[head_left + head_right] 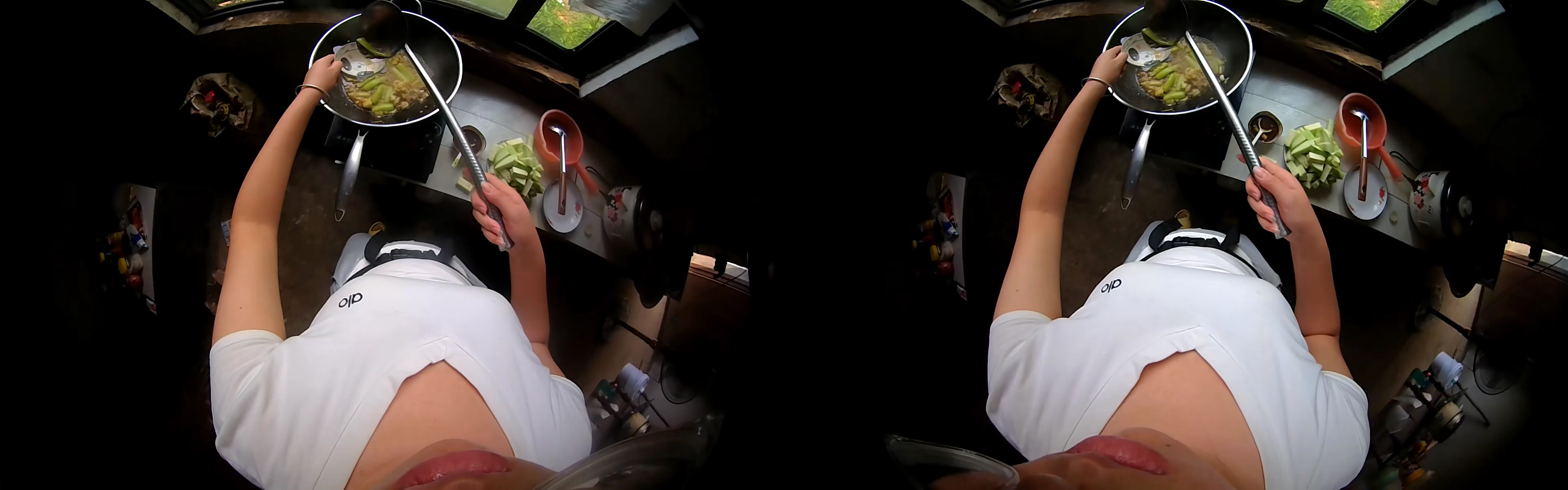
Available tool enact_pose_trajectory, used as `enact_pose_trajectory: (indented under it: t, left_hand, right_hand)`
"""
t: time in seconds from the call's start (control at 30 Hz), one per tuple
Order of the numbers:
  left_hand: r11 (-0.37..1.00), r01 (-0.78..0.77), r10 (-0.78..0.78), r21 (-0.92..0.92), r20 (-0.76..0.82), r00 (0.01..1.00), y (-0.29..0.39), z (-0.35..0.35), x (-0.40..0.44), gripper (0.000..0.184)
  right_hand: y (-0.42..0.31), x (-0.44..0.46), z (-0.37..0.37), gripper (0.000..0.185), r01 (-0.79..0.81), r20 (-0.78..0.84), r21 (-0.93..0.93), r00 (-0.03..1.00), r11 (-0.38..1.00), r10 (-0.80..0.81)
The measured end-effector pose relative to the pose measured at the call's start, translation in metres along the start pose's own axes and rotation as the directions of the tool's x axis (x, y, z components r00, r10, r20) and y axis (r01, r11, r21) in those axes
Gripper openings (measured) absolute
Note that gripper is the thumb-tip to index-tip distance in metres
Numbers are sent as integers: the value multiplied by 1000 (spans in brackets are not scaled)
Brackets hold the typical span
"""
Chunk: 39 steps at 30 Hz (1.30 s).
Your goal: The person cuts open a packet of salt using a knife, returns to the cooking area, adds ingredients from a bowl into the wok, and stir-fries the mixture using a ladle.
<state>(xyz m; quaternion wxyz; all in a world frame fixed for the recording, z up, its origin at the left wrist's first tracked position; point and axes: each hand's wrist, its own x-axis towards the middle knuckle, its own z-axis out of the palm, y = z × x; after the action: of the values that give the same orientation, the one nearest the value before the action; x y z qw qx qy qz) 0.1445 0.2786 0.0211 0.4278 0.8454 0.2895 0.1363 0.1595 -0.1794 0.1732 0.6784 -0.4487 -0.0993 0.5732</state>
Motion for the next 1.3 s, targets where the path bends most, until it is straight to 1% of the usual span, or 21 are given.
enact_pose_trajectory:
  t: [0.03,0.1,0.17,0.23,0.27,0.33,0.47,0.53,0.63,0.7,0.77,0.8,0.83,0.9,0.97,1.03,1.07,1.17,1.2,1.23,1.3]
  left_hand:
    - [999,2,-2,-53,10,1000,5,0,-2,29]
    - [995,7,-6,-95,10,1000,13,-2,-9,28]
    - [991,13,-12,-136,11,1000,16,-2,-13,27]
    - [965,64,-60,-253,25,998,17,-3,-16,25]
    - [965,65,-61,-254,24,998,17,-4,-18,25]
    - [929,114,-93,-353,75,993,14,-6,-19,23]
    - [906,118,-107,-406,50,993,8,-12,-19,22]
    - [920,111,-94,-377,62,994,14,-17,-24,21]
    - [931,140,-116,-337,92,989,28,-15,-37,21]
    - [919,163,-124,-360,129,984,16,-19,-29,21]
    - [933,186,-159,-309,110,981,14,-20,-23,21]
    - [941,124,-99,-315,96,990,15,-16,-19,21]
    - [942,122,-95,-312,99,991,16,-12,-17,21]
    - [960,113,-82,-257,129,988,20,-5,-13,21]
    - [947,146,-104,-287,159,982,31,-9,-16,22]
    - [979,137,-114,-150,152,982,36,-12,-14,23]
    - [994,48,-36,-94,117,993,30,-8,-4,23]
    - [983,114,-87,-144,184,979,25,10,5,25]
    - [996,92,-92,7,215,972,25,8,7,27]
    - [996,90,-90,10,216,972,29,4,4,27]
    - [962,-69,46,265,93,995,37,-7,-3,29]
  right_hand:
    - [2,0,1,35,-3,1,-2,1000,1000,3]
    - [7,1,2,34,-23,-79,-173,997,985,9]
    - [7,-1,4,35,-25,-88,-202,996,979,7]
    - [7,-3,7,36,-5,-117,-407,992,913,-47]
    - [8,-3,7,36,-6,-116,-408,992,913,-45]
    - [10,-3,5,37,21,-106,-484,991,875,-82]
    - [13,-1,1,36,52,-98,-451,989,891,-107]
    - [15,0,-4,34,66,-71,-301,993,951,-91]
    - [11,-1,-3,33,59,-74,-151,995,987,-71]
    - [10,-3,-7,35,57,-44,-136,997,989,-63]
    - [10,-5,-8,38,44,0,-45,999,998,-44]
    - [10,-5,-9,38,45,0,-43,999,998,-45]
    - [11,-5,-11,39,40,14,-21,999,999,-40]
    - [12,-4,-14,40,45,28,4,999,999,-45]
    - [13,-4,-16,39,53,18,31,998,998,-54]
    - [15,-3,-19,39,59,4,39,998,997,-59]
    - [17,-3,-21,39,60,-10,45,998,997,-59]
    - [19,-1,-27,38,68,-17,70,998,995,-67]
    - [20,-1,-30,38,76,-12,75,997,994,-75]
    - [20,-1,-31,38,78,-12,76,997,994,-78]
    - [23,0,-33,38,75,-20,68,997,995,-73]
